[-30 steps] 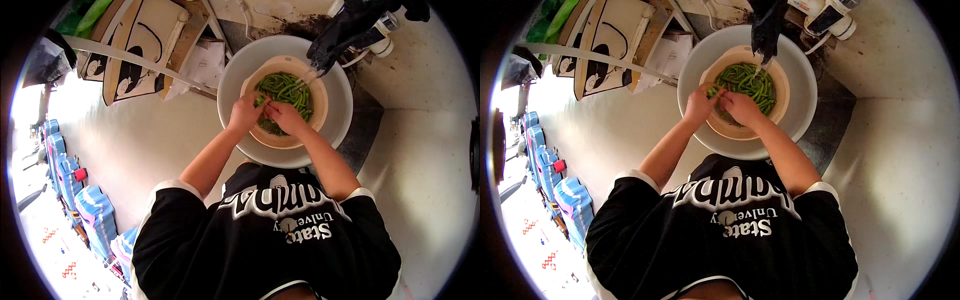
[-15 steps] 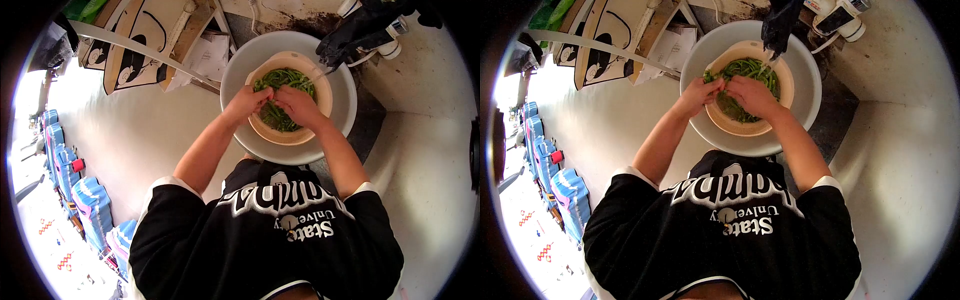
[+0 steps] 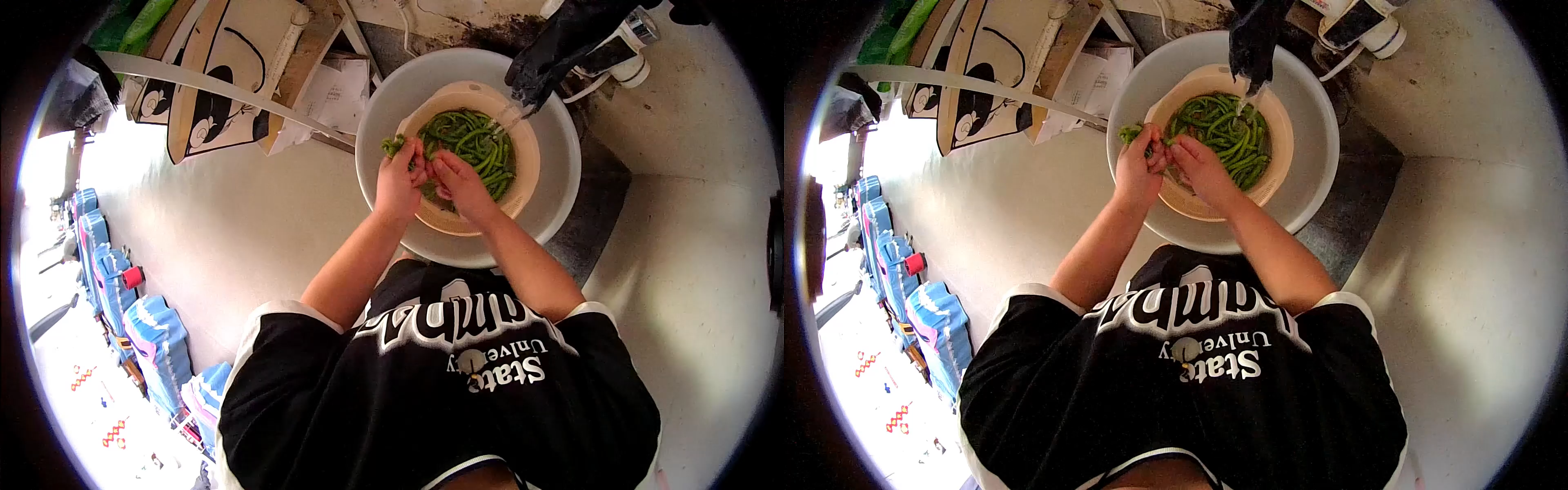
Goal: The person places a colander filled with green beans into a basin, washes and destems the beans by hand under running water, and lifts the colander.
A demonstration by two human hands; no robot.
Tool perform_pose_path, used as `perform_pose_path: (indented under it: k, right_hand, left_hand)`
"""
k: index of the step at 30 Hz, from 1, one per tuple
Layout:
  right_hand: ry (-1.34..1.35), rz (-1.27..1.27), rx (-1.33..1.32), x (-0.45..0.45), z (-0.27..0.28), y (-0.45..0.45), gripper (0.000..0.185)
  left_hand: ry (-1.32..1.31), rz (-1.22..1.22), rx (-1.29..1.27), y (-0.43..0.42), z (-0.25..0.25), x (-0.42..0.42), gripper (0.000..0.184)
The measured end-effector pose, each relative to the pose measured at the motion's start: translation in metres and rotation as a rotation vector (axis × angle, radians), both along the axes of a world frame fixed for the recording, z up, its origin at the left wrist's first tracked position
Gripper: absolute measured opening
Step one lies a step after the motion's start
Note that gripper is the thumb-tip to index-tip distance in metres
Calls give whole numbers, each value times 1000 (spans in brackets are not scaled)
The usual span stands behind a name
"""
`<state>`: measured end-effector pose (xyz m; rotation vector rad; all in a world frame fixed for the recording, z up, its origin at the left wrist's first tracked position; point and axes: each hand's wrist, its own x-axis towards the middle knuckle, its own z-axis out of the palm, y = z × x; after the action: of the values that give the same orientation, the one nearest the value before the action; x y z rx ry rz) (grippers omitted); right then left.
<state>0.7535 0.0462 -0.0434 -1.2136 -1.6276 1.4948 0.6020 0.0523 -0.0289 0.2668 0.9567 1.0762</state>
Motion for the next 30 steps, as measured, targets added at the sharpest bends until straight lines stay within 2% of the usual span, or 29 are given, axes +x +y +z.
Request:
perform_pose_path:
  k: [1, 4, 7, 10, 13, 14, 16, 17, 18, 21, 22, 26, 30]
  right_hand:
    - [-79, 2, 121, -1, 4, 0, 19]
    - [-427, 400, 393, 34, 12, 9, 19]
    - [-482, 456, 316, 31, -8, 3, 20]
    - [-799, 424, 34, 29, -47, 12, 28]
    - [-857, 415, 159, 18, -56, -2, 31]
    - [-902, 495, 97, 9, -51, 0, 32]
    - [-846, 340, -15, 7, -55, 7, 31]
    - [-811, 268, -75, 4, -58, 10, 30]
    - [-623, 179, -153, 11, -60, 17, 32]
    - [139, -8, -731, 30, -28, 26, 23]
    - [280, -81, -783, 31, -25, 23, 18]
    - [261, -179, -716, 32, -10, 22, 18]
    - [275, -238, -696, 25, -10, 17, 18]
  left_hand:
    - [-56, -59, -91, 1, 0, -7, 15]
    - [726, -803, 84, -1, 6, -17, 21]
    - [1491, -865, 965, -16, -6, -7, 29]
    - [1302, -616, 632, -12, 21, 3, 32]
    - [1098, -578, 398, 9, 7, -10, 31]
    - [1051, -584, 372, 11, 11, -11, 32]
    - [968, -595, 230, 15, 14, -15, 32]
    - [929, -601, 153, 15, 14, -19, 32]
    - [935, -614, 146, 15, 9, -25, 32]
    - [938, -650, 170, 16, -11, -30, 32]
    - [935, -659, 195, 12, -11, -27, 32]
    - [791, -583, 369, 0, -27, -6, 32]
    - [788, -768, 291, 7, -23, -2, 33]
